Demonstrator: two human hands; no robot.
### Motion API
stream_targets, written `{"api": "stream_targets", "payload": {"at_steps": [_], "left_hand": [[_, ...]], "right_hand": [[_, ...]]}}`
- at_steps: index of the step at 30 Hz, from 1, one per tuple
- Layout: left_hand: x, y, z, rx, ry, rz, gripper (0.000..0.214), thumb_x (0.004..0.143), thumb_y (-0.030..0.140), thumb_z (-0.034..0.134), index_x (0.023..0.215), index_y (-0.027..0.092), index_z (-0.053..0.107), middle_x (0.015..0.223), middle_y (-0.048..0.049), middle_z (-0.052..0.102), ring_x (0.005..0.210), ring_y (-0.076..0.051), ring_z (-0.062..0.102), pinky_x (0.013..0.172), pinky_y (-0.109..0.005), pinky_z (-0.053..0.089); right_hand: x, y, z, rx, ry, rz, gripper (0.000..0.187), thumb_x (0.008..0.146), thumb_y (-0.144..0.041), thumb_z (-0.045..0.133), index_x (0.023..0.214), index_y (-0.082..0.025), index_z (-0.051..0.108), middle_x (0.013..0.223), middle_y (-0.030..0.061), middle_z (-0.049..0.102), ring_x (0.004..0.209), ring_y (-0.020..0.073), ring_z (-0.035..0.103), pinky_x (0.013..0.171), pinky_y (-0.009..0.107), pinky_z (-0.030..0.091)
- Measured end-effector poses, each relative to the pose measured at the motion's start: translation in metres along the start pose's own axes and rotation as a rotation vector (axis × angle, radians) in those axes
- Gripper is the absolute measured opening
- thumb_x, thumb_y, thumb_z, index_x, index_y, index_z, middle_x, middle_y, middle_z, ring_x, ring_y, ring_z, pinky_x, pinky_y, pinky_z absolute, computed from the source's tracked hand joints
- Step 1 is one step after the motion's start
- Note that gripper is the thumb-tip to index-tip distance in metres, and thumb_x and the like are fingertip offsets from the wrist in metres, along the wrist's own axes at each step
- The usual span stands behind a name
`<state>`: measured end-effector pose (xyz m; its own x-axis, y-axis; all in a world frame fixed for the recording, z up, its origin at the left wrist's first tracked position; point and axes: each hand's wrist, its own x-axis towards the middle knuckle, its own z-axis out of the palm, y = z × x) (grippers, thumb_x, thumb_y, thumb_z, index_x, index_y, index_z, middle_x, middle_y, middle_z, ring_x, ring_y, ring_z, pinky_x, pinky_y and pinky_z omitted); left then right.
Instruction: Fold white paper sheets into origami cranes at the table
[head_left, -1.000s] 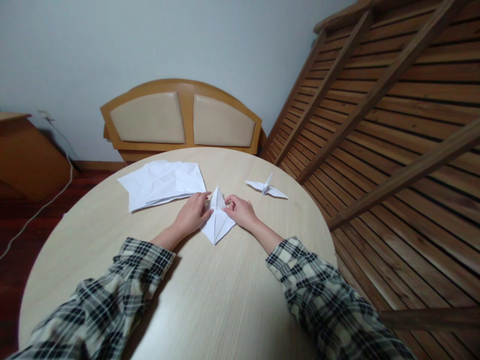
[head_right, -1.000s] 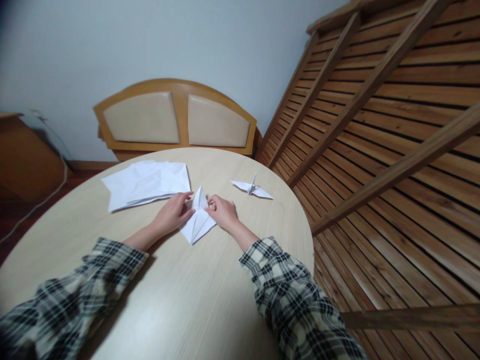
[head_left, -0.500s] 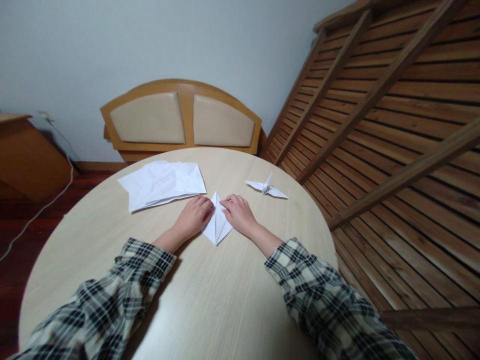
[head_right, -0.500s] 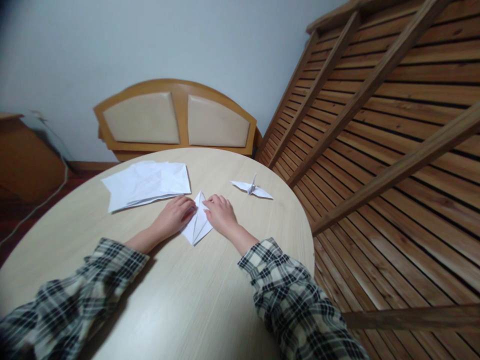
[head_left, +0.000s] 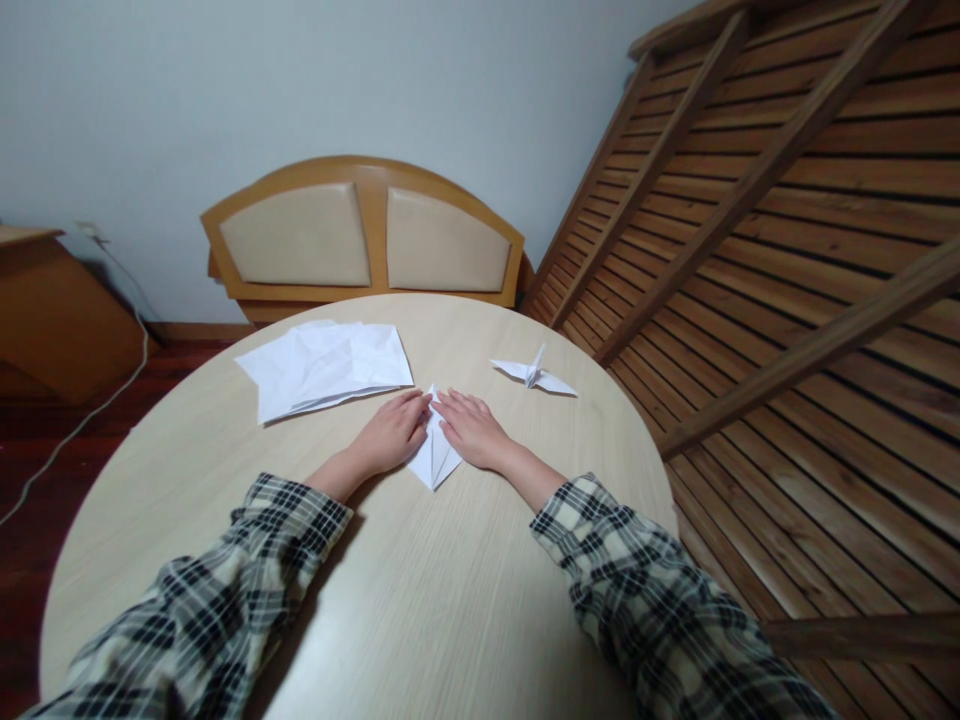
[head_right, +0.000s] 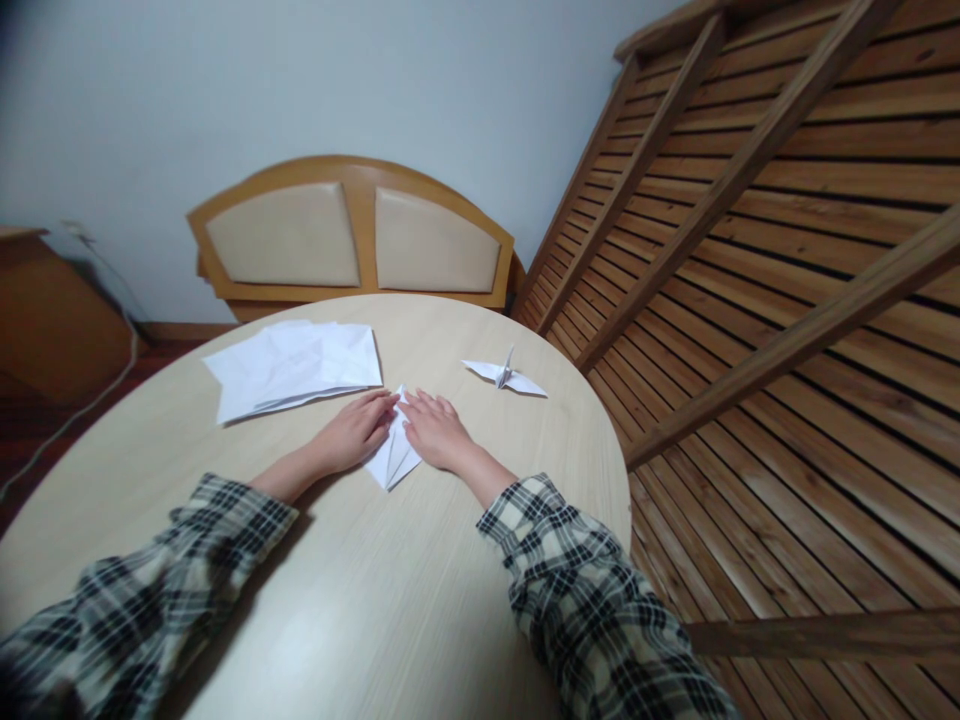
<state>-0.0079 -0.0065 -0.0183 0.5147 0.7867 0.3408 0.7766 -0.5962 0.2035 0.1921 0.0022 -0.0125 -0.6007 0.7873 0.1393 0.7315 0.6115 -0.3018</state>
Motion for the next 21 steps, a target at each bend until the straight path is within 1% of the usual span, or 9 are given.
{"api": "stream_targets", "payload": {"at_steps": [2, 4, 6, 8, 11, 14, 16, 18, 21], "left_hand": [[0.002, -0.001, 0.001, -0.007, -0.029, -0.019, 0.046, 0.089, 0.023, 0.043, 0.130, 0.005, 0.051, 0.136, -0.0211, 0.057, 0.134, -0.031, 0.045, 0.113, -0.050, 0.037], [0.005, -0.002, 0.002, -0.016, -0.047, -0.035, 0.048, 0.088, 0.025, 0.043, 0.132, 0.006, 0.050, 0.139, -0.0207, 0.055, 0.136, -0.032, 0.043, 0.114, -0.051, 0.035], [0.007, -0.003, 0.002, -0.019, -0.064, -0.048, 0.050, 0.087, 0.027, 0.043, 0.133, 0.007, 0.048, 0.141, -0.0202, 0.053, 0.136, -0.032, 0.042, 0.114, -0.052, 0.034], [0.009, -0.004, 0.002, -0.013, -0.083, -0.054, 0.052, 0.086, 0.028, 0.044, 0.133, 0.007, 0.046, 0.142, -0.0201, 0.052, 0.137, -0.032, 0.042, 0.114, -0.051, 0.033], [0.012, -0.006, 0.001, -0.004, -0.111, -0.035, 0.046, 0.085, 0.028, 0.044, 0.125, 0.007, 0.051, 0.143, -0.0214, 0.051, 0.137, -0.033, 0.040, 0.115, -0.050, 0.032], [0.014, -0.007, 0.000, -0.021, -0.116, -0.016, 0.038, 0.084, 0.028, 0.044, 0.115, 0.009, 0.054, 0.141, -0.0214, 0.052, 0.136, -0.034, 0.041, 0.115, -0.052, 0.031], [0.015, -0.007, 0.000, -0.030, -0.111, -0.016, 0.036, 0.085, 0.029, 0.044, 0.114, 0.010, 0.054, 0.139, -0.0215, 0.053, 0.136, -0.035, 0.041, 0.114, -0.054, 0.032], [0.015, -0.005, -0.001, -0.021, -0.107, -0.017, 0.038, 0.086, 0.029, 0.044, 0.117, 0.009, 0.053, 0.140, -0.0224, 0.052, 0.136, -0.035, 0.041, 0.114, -0.053, 0.032], [0.012, -0.001, -0.003, 0.023, -0.096, -0.011, 0.044, 0.088, 0.031, 0.044, 0.126, 0.008, 0.048, 0.141, -0.0215, 0.052, 0.137, -0.034, 0.040, 0.115, -0.051, 0.032]], "right_hand": [[0.000, -0.001, 0.000, -0.013, -0.010, 0.003, 0.048, 0.101, -0.028, 0.034, 0.148, -0.020, 0.041, 0.158, 0.0072, 0.034, 0.148, 0.0233, 0.024, 0.120, 0.047, 0.017], [0.001, -0.002, -0.001, -0.033, -0.007, 0.000, 0.048, 0.101, -0.028, 0.035, 0.147, -0.019, 0.042, 0.158, 0.0083, 0.034, 0.147, 0.0243, 0.027, 0.119, 0.047, 0.019], [0.003, -0.004, -0.004, -0.050, 0.012, -0.007, 0.046, 0.099, -0.027, 0.039, 0.144, -0.017, 0.045, 0.154, 0.0097, 0.040, 0.143, 0.0257, 0.034, 0.116, 0.047, 0.024], [0.006, -0.004, -0.008, -0.049, 0.040, -0.019, 0.044, 0.096, -0.025, 0.043, 0.139, -0.017, 0.051, 0.147, 0.0103, 0.049, 0.136, 0.0262, 0.041, 0.112, 0.046, 0.028], [0.011, -0.003, -0.010, -0.024, 0.060, -0.025, 0.040, 0.094, -0.023, 0.046, 0.132, -0.018, 0.055, 0.141, 0.0094, 0.055, 0.131, 0.0249, 0.045, 0.110, 0.046, 0.030], [0.014, 0.000, -0.008, 0.001, 0.033, -0.004, 0.041, 0.094, -0.023, 0.044, 0.134, -0.017, 0.052, 0.146, 0.0107, 0.050, 0.139, 0.0247, 0.037, 0.114, 0.047, 0.024], [0.015, 0.002, -0.005, 0.014, 0.004, 0.008, 0.044, 0.095, -0.024, 0.043, 0.138, -0.016, 0.049, 0.150, 0.0118, 0.045, 0.145, 0.0256, 0.029, 0.118, 0.048, 0.018], [0.015, 0.002, -0.003, 0.021, -0.011, 0.007, 0.046, 0.096, -0.026, 0.042, 0.140, -0.014, 0.046, 0.153, 0.0122, 0.042, 0.147, 0.0260, 0.026, 0.120, 0.050, 0.013], [0.013, 0.002, -0.002, 0.019, -0.011, 0.005, 0.047, 0.098, -0.030, 0.041, 0.142, -0.015, 0.044, 0.154, 0.0113, 0.041, 0.147, 0.0252, 0.025, 0.121, 0.052, 0.011]]}}
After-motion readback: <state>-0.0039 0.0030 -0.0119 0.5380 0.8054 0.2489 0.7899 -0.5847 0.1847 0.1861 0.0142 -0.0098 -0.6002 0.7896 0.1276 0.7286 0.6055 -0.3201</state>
